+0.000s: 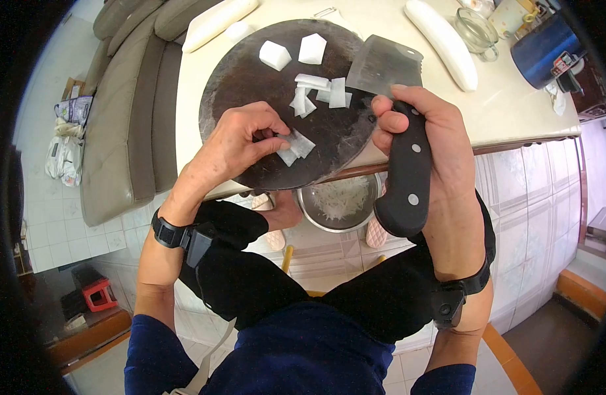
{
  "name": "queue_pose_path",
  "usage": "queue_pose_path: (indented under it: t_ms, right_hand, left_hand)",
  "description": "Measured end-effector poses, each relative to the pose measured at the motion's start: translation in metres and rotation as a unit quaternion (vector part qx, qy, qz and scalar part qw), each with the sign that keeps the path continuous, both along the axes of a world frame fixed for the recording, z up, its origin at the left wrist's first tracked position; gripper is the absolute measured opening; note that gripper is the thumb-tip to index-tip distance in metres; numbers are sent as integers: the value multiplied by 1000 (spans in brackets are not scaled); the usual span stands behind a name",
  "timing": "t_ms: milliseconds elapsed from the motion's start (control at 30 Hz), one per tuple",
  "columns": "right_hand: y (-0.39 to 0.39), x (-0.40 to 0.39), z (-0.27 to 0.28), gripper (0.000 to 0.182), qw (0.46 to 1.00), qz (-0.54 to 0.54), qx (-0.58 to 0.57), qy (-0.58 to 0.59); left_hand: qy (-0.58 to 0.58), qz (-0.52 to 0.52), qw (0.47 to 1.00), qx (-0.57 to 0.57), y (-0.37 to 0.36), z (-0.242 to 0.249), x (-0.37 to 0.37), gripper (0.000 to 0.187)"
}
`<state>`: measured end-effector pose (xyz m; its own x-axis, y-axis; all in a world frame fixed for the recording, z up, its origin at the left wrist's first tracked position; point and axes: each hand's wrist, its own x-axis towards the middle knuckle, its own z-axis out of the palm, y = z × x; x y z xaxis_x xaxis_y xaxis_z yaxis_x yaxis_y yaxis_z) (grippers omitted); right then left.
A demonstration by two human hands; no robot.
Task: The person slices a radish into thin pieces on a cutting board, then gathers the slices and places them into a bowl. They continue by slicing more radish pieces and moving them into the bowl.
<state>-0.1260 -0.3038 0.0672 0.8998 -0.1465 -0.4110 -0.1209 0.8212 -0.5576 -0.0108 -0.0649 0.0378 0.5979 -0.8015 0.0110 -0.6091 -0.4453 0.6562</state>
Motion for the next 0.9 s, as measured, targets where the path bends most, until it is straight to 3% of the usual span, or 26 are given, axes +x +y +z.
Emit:
queue_pose_path:
  t_ms: [900]
  right_hand:
    - [3,0,3,9,1000,-7,4,11]
  left_hand:
    - [-31,-56,998,-5,4,2,3,11]
